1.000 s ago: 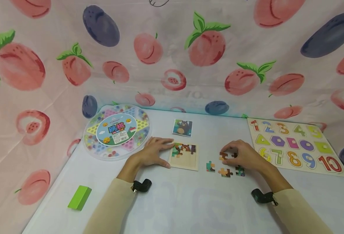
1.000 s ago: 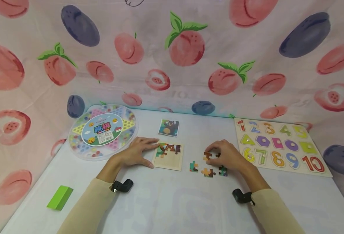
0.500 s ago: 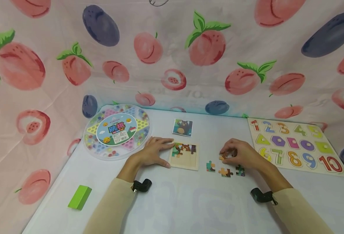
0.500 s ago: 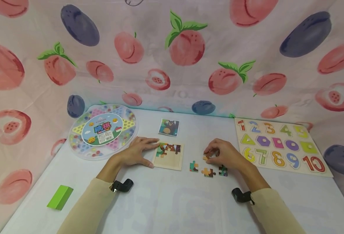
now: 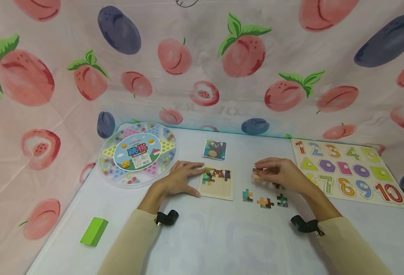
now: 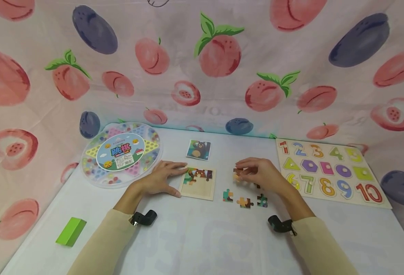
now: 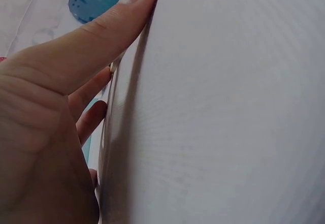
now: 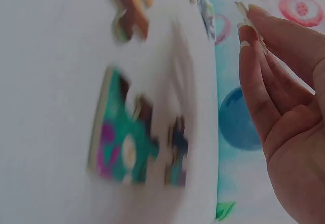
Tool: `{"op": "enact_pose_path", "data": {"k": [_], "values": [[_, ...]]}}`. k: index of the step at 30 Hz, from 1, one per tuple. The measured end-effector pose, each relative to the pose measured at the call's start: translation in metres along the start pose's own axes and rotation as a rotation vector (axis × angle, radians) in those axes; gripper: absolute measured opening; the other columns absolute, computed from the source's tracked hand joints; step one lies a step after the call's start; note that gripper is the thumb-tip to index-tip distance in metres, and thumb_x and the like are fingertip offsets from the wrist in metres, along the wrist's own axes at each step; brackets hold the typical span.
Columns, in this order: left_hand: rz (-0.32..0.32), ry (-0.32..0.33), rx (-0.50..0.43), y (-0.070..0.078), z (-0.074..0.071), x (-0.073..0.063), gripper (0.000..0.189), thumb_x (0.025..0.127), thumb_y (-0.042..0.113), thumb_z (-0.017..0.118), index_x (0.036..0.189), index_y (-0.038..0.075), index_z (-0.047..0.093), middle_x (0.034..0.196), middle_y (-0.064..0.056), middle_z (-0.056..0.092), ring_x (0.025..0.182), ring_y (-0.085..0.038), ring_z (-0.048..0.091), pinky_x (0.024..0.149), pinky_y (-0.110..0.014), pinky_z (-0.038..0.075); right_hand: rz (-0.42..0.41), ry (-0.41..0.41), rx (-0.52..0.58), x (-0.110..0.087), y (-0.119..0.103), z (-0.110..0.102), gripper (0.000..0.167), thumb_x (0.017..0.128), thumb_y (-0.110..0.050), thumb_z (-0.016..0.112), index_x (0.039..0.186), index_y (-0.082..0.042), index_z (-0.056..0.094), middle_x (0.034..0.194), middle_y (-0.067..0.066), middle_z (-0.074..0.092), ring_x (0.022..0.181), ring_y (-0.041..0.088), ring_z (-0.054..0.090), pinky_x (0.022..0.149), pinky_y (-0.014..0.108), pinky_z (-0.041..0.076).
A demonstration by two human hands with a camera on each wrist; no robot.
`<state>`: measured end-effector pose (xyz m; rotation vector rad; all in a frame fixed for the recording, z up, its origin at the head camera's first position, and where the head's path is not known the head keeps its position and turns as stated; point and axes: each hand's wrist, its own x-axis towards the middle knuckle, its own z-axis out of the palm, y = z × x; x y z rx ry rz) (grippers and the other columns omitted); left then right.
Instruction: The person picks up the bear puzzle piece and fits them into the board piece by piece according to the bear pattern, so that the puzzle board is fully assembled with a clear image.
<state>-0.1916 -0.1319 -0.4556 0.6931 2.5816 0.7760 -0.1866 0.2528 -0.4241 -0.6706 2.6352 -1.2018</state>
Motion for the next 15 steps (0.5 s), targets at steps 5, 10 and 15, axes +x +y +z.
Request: {"op": "enact_pose_path", "data": {"k": [5, 10, 15], "values": [[0.004, -0.001, -0.008, 0.001, 0.000, 0.000, 0.089, 0.076, 0.043, 0.088, 0.154, 0.030, 0.047, 0.167, 0.011, 0.034, 0.149, -0.023, 0.028, 0.126, -0.053, 0.019, -0.024, 0.025, 0.015, 0.009, -0.010, 0.008, 0.034, 0.091, -0.020, 0.077, 0.124, -0.010, 0.074, 0.132, 0.012, 0.069, 0.096, 0.005, 0.070, 0.078, 0.015, 0.058], [0.017, 0.000, -0.006, 0.001, -0.001, -0.001, 0.089, 0.075, 0.044, 0.088, 0.153, 0.028, 0.048, 0.167, 0.008, 0.034, 0.153, -0.026, 0.026, 0.130, -0.057, 0.009, -0.023, 0.028, 0.049, 0.020, -0.018, 0.020, 0.037, 0.089, -0.018, 0.079, 0.124, -0.008, 0.073, 0.132, 0.012, 0.069, 0.093, 0.005, 0.071, 0.077, 0.017, 0.058], [0.030, 0.005, -0.009, 0.000, -0.001, -0.001, 0.089, 0.075, 0.044, 0.088, 0.153, 0.027, 0.048, 0.167, 0.007, 0.035, 0.155, -0.027, 0.024, 0.131, -0.058, 0.000, -0.030, 0.014, 0.069, 0.030, -0.027, 0.033, 0.042, 0.087, -0.012, 0.081, 0.126, -0.003, 0.071, 0.131, 0.014, 0.070, 0.090, 0.005, 0.071, 0.076, 0.019, 0.059]]}}
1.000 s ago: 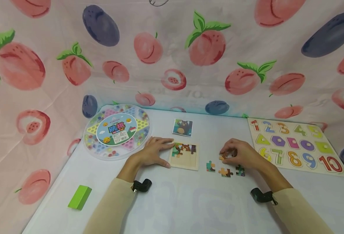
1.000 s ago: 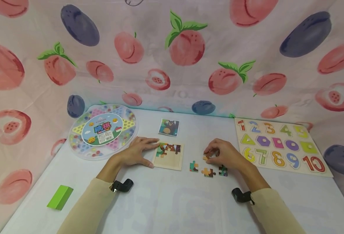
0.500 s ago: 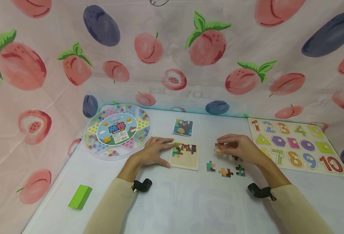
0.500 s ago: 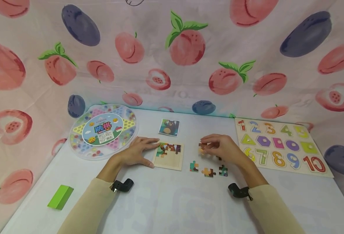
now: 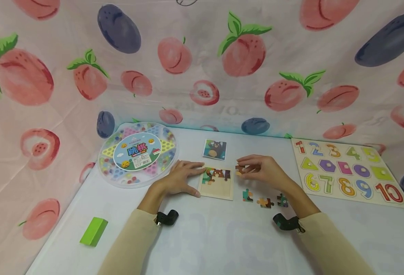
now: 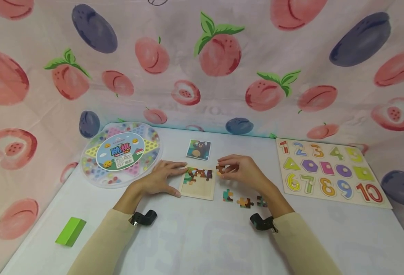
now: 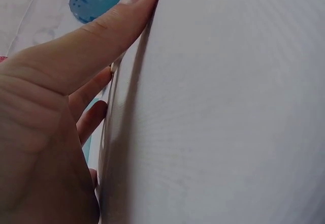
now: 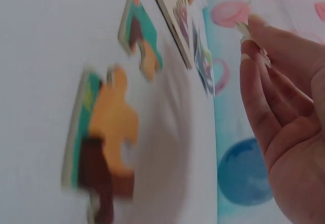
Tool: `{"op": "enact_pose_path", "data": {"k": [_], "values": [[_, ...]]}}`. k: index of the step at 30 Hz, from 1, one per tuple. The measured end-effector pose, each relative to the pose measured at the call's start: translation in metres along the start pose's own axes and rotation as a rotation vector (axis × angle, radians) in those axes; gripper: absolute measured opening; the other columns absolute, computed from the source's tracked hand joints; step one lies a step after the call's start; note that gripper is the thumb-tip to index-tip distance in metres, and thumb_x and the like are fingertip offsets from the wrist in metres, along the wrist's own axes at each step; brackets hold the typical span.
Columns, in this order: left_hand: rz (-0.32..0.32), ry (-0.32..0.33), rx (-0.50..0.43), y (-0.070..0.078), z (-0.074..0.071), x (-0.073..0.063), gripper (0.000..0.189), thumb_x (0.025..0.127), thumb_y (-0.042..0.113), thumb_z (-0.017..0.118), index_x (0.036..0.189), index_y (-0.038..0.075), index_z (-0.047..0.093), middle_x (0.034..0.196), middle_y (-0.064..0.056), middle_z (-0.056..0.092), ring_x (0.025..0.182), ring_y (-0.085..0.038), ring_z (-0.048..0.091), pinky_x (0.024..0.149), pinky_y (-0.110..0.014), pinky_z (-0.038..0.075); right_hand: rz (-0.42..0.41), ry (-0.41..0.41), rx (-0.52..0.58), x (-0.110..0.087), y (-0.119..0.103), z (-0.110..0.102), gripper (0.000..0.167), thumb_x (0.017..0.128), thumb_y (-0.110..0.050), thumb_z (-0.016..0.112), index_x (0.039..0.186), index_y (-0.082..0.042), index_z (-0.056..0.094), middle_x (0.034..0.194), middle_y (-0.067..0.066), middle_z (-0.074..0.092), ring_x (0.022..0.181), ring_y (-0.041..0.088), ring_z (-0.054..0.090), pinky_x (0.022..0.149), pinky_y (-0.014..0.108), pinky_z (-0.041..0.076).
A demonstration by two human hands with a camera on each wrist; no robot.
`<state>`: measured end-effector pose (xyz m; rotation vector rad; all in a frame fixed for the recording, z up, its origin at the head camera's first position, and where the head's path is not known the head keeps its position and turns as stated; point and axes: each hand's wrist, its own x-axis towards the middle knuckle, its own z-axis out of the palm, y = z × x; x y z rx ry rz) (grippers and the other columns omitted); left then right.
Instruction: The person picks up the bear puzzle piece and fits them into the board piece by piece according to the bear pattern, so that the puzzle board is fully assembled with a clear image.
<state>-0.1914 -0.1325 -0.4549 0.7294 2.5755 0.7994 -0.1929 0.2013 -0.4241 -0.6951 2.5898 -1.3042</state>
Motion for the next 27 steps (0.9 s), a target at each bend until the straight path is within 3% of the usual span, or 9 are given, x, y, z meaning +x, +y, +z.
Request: {"op": "enact_pose_path", "data": {"k": [15, 21, 27], "values": [[0.012, 0.000, 0.027, -0.002, -0.001, 0.001, 0.089, 0.076, 0.046, 0.087, 0.153, 0.027, 0.048, 0.167, 0.007, 0.035, 0.152, -0.027, 0.028, 0.129, -0.060, 0.007, 0.011, -0.070, 0.021, 0.023, -0.024, 0.042, 0.037, 0.087, -0.011, 0.080, 0.122, -0.001, 0.073, 0.131, 0.014, 0.067, 0.096, 0.021, 0.073, 0.079, 0.021, 0.059], [0.005, -0.014, 0.030, -0.003, 0.000, 0.002, 0.090, 0.077, 0.047, 0.087, 0.154, 0.029, 0.045, 0.168, 0.009, 0.033, 0.154, -0.025, 0.025, 0.130, -0.058, 0.004, 0.035, -0.072, 0.004, 0.025, -0.025, 0.052, 0.035, 0.086, -0.012, 0.081, 0.119, -0.004, 0.075, 0.127, 0.013, 0.068, 0.090, 0.015, 0.073, 0.077, 0.020, 0.058], [0.017, 0.000, 0.029, -0.002, -0.001, 0.002, 0.089, 0.076, 0.047, 0.087, 0.153, 0.027, 0.047, 0.167, 0.008, 0.034, 0.150, -0.025, 0.029, 0.128, -0.058, 0.010, 0.049, -0.050, -0.042, 0.030, -0.024, 0.059, 0.031, 0.083, -0.015, 0.085, 0.112, -0.007, 0.078, 0.119, 0.010, 0.073, 0.082, 0.009, 0.071, 0.071, 0.018, 0.056]]}}
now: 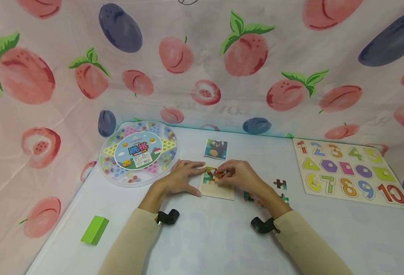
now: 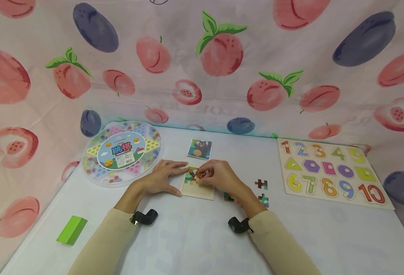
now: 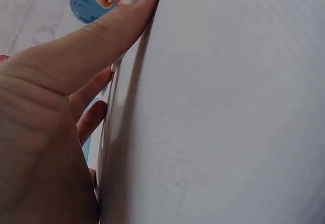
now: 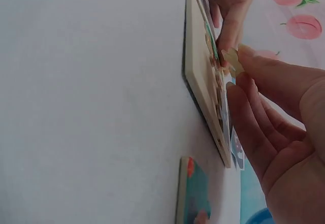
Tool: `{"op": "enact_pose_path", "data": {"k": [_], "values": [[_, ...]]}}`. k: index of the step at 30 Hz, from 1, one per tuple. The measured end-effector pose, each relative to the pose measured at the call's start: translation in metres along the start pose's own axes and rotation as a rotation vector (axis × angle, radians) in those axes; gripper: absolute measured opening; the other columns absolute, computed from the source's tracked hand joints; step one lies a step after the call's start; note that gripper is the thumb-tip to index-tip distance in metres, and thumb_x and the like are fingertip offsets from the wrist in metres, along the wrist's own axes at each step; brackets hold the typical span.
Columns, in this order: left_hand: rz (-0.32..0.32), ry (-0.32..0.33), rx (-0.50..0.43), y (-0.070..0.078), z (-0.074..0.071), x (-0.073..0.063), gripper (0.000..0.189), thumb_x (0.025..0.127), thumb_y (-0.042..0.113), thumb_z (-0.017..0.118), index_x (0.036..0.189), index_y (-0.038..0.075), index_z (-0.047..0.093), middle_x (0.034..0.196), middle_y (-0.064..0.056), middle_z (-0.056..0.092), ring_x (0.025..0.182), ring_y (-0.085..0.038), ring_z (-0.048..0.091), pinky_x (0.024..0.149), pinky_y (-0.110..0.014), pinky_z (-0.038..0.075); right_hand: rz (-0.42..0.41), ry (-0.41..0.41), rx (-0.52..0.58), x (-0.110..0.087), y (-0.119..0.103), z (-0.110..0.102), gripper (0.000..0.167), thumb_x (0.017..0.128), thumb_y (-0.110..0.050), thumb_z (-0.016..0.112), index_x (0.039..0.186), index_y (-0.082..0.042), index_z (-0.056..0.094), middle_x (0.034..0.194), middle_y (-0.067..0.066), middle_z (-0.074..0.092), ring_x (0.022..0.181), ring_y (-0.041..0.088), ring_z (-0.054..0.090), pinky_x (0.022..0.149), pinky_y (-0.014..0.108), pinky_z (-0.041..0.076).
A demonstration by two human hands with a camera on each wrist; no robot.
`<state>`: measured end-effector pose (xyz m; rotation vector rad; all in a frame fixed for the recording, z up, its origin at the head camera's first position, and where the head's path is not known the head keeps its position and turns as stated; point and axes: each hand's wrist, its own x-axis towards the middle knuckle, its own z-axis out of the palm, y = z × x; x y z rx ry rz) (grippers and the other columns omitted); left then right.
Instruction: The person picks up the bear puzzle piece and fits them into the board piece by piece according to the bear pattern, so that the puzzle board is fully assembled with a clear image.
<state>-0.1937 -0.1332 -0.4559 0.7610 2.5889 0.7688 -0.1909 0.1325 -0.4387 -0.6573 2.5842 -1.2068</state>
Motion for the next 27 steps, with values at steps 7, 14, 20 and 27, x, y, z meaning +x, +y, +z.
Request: {"op": "enact_pose_path", "data": {"k": [7, 14, 20, 27], "values": [[0.003, 0.002, -0.002, 0.0004, -0.0020, -0.0001, 0.089, 0.076, 0.047, 0.087, 0.154, 0.026, 0.047, 0.168, 0.007, 0.034, 0.153, -0.027, 0.027, 0.130, -0.060, 0.003, -0.025, -0.010, -0.050, 0.0046, 0.0013, 0.0052, 0.022, 0.084, -0.020, 0.084, 0.104, -0.012, 0.081, 0.117, 0.007, 0.075, 0.082, 0.007, 0.068, 0.070, 0.019, 0.055], [0.007, 0.011, 0.000, 0.0011, -0.0020, -0.0012, 0.089, 0.076, 0.046, 0.087, 0.153, 0.025, 0.048, 0.167, 0.006, 0.035, 0.151, -0.027, 0.029, 0.129, -0.061, 0.004, 0.001, -0.036, -0.079, 0.0060, 0.0034, 0.0092, 0.024, 0.082, -0.025, 0.085, 0.103, -0.014, 0.082, 0.120, 0.007, 0.075, 0.080, 0.005, 0.067, 0.068, 0.019, 0.054], [0.000, 0.002, -0.003, 0.0016, -0.0020, -0.0007, 0.088, 0.077, 0.045, 0.087, 0.153, 0.025, 0.048, 0.167, 0.006, 0.035, 0.152, -0.027, 0.028, 0.129, -0.060, 0.004, 0.016, -0.053, -0.078, 0.0060, 0.0013, 0.0093, 0.025, 0.082, -0.021, 0.086, 0.103, -0.010, 0.082, 0.116, 0.008, 0.072, 0.083, 0.007, 0.070, 0.074, 0.020, 0.058], [-0.008, -0.012, -0.006, 0.0014, -0.0013, -0.0009, 0.088, 0.077, 0.045, 0.087, 0.154, 0.025, 0.047, 0.168, 0.006, 0.034, 0.155, -0.028, 0.024, 0.130, -0.060, 0.001, -0.006, -0.041, -0.101, 0.0059, 0.0005, 0.0102, 0.026, 0.079, -0.020, 0.088, 0.101, -0.009, 0.082, 0.109, 0.009, 0.074, 0.082, 0.010, 0.069, 0.071, 0.020, 0.057]]}}
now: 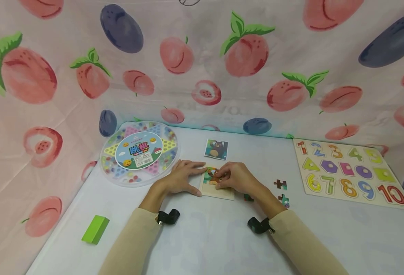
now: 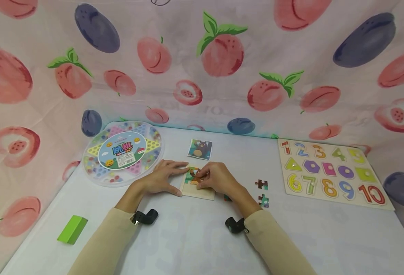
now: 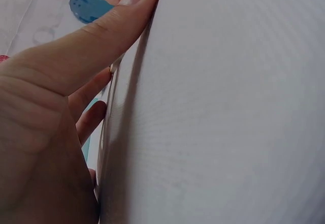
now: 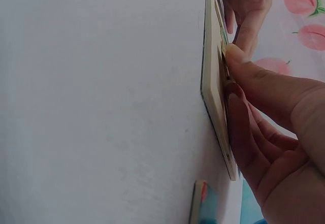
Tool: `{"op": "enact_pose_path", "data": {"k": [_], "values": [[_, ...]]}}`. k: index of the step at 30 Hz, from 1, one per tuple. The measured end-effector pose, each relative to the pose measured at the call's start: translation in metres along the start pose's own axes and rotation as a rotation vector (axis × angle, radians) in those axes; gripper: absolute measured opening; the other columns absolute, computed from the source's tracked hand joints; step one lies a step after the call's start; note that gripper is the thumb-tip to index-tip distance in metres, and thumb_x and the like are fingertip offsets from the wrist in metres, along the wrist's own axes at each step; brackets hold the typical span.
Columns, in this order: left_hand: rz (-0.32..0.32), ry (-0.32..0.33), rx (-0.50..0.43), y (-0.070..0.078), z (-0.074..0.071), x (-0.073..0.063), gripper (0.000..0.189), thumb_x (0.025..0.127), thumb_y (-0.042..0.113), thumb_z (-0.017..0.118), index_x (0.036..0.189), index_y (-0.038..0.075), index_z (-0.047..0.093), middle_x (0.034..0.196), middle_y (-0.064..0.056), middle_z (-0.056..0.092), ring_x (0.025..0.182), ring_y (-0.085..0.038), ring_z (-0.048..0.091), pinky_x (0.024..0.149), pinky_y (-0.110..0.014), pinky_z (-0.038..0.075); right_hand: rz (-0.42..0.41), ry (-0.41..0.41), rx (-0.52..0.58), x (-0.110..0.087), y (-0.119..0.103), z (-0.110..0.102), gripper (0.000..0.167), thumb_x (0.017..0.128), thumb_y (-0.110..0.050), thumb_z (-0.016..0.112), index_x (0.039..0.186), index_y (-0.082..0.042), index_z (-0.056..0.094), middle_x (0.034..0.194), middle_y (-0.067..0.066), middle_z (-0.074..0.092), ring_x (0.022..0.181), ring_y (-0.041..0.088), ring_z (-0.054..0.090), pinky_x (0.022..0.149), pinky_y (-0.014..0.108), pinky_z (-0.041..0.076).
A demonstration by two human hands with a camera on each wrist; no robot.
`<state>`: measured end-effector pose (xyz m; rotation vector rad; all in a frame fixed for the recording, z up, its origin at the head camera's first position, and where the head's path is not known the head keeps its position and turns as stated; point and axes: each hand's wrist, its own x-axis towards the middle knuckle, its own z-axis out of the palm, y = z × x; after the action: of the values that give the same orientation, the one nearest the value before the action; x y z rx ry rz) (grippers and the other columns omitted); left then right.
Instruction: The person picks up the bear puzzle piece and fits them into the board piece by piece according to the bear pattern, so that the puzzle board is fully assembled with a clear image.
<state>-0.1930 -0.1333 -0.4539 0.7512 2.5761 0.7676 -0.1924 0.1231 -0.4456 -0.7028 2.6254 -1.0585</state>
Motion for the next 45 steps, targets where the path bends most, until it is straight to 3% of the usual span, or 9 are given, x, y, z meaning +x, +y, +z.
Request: {"op": "enact_pose_path", "data": {"k": [9, 16, 25, 41, 45], "values": [[-0.004, 0.003, -0.016, -0.0002, 0.0008, -0.0015, 0.088, 0.077, 0.046, 0.087, 0.153, 0.026, 0.047, 0.168, 0.007, 0.034, 0.155, -0.027, 0.024, 0.130, -0.059, 0.004, -0.011, 0.027, -0.057, -0.0006, -0.0035, 0.0036, 0.022, 0.078, -0.018, 0.088, 0.097, -0.010, 0.082, 0.106, 0.008, 0.075, 0.078, 0.008, 0.064, 0.067, 0.018, 0.052], [-0.007, 0.012, -0.018, 0.0007, -0.0002, -0.0017, 0.088, 0.076, 0.046, 0.087, 0.153, 0.027, 0.048, 0.167, 0.007, 0.034, 0.153, -0.027, 0.027, 0.128, -0.060, 0.009, 0.027, 0.013, -0.046, 0.0007, -0.0010, 0.0043, 0.021, 0.079, -0.016, 0.088, 0.098, -0.010, 0.082, 0.111, 0.009, 0.064, 0.081, 0.011, 0.058, 0.066, 0.019, 0.050], [-0.004, 0.008, -0.025, -0.0003, 0.0010, -0.0007, 0.088, 0.076, 0.045, 0.087, 0.153, 0.026, 0.048, 0.167, 0.007, 0.034, 0.155, -0.027, 0.024, 0.130, -0.060, 0.003, -0.011, -0.021, -0.043, 0.0032, 0.0050, 0.0013, 0.024, 0.079, -0.020, 0.089, 0.099, -0.011, 0.082, 0.110, 0.007, 0.065, 0.081, 0.009, 0.057, 0.068, 0.020, 0.050], [0.000, 0.005, -0.023, 0.0008, 0.0005, 0.0001, 0.089, 0.076, 0.046, 0.087, 0.153, 0.027, 0.047, 0.168, 0.007, 0.034, 0.157, -0.028, 0.022, 0.130, -0.060, -0.002, -0.011, -0.021, -0.031, 0.0012, 0.0054, 0.0012, 0.024, 0.080, -0.022, 0.088, 0.100, -0.012, 0.080, 0.111, 0.008, 0.065, 0.078, 0.008, 0.056, 0.068, 0.020, 0.050], [-0.005, 0.003, -0.028, -0.0004, 0.0012, 0.0002, 0.089, 0.077, 0.045, 0.087, 0.154, 0.027, 0.047, 0.168, 0.007, 0.033, 0.157, -0.028, 0.021, 0.130, -0.059, -0.002, 0.024, -0.051, 0.001, 0.0002, 0.0055, -0.0014, 0.026, 0.082, -0.024, 0.087, 0.104, -0.012, 0.079, 0.111, 0.008, 0.064, 0.079, 0.009, 0.057, 0.068, 0.021, 0.050]]}}
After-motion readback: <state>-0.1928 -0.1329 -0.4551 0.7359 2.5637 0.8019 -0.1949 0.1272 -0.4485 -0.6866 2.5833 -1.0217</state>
